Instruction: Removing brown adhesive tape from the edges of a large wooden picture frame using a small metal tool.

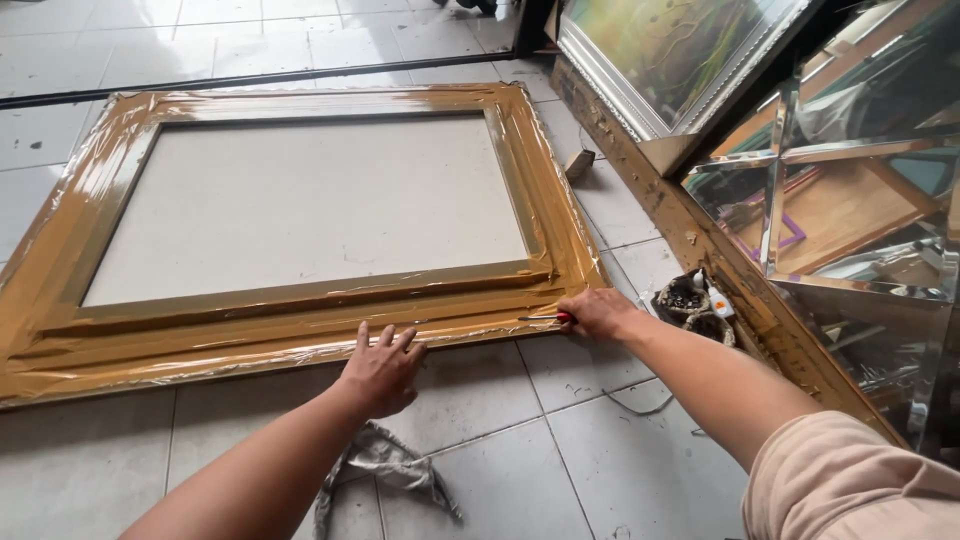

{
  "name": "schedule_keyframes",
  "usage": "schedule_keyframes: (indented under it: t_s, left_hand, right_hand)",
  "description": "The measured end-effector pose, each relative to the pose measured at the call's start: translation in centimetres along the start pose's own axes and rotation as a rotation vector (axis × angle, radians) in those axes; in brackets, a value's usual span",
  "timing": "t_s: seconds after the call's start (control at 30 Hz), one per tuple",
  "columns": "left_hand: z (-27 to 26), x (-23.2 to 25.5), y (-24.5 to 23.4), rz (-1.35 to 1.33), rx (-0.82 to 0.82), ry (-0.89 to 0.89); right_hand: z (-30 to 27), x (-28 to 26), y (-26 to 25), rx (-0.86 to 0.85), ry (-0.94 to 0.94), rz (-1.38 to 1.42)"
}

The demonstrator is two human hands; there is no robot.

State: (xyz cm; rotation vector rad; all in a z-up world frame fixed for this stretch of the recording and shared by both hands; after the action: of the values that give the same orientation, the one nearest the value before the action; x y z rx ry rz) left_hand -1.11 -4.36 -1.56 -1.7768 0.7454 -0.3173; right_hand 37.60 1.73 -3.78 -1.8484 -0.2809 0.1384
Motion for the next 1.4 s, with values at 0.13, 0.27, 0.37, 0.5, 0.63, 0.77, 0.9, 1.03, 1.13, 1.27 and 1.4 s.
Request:
schedule_keyframes:
  t_s: [0.13, 0.27, 0.37, 0.5, 0.63, 0.77, 0.9, 1.03, 1.13, 1.27, 1.4]
  left_hand:
    - [-0.2, 0.4, 0.2, -0.02, -0.031, 0.018]
    - [0.6, -0.1, 1.4, -0.014, -0.048, 0.008]
    - [2.1, -0.6, 2.0, 0.02, -0.025, -0.011]
    - [5.2, -0.7, -1.4, 0.018, 0.049, -0.061]
    - [8.5, -0.2, -3.4, 0.023, 0.034, -0.084]
    - [10.6, -1.4, -2.5, -0.046, -0.046, -0.2]
    - [12.7, -7.5, 2.8, -0.008, -0.14, -0.371]
    - [8.0, -12.1, 0.6, -0.132, -0.159, -0.41]
    - [8.1, -13.5, 1.6, -0.17, -0.149, -0.347]
    - [8.2, -12.5, 0.8, -0.082, -0.148, -0.288]
    - [3.9, -9.2, -1.2, -0.121, -0.163, -0.272]
  right_hand:
    - [0.4, 2.8, 1.1, -0.033, 0.161, 0.01]
    - [1.8, 8.2, 5.6, 0.002, 0.414, 0.197]
    - [-0.7, 6.5, 6.7, 0.013, 0.488, 0.389]
    - [-5.1, 0.6, 3.4, -0.033, 0.384, 0.733]
    - [-9.2, -3.3, -0.8, -0.135, 0.411, 0.817]
    - [-9.1, -3.6, -0.6, -0.22, 0.399, 0.743]
    - [-8.7, -3.5, -0.1, -0.214, 0.416, 0.776]
    - [-9.3, -3.9, 0.2, -0.178, 0.408, 0.782]
    - [-9.3, -3.7, 1.1, -0.157, 0.383, 0.736]
    - [-12.0, -5.9, -3.3, -0.15, 0.326, 0.632]
    - [-14.4, -6.9, -4.0, -0.166, 0.314, 0.528]
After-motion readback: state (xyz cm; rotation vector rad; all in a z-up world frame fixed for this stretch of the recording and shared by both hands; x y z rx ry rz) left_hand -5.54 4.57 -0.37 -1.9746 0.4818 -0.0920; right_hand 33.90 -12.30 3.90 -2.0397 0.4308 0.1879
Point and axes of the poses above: each hand's wrist, its own z-axis towards the middle knuckle, its own y-axis out of the palm, x = y × z, the point moved 7 cm from there along z, towards the middle knuckle, and after that the axes turned 1 degree about y, right-handed, at the moved point
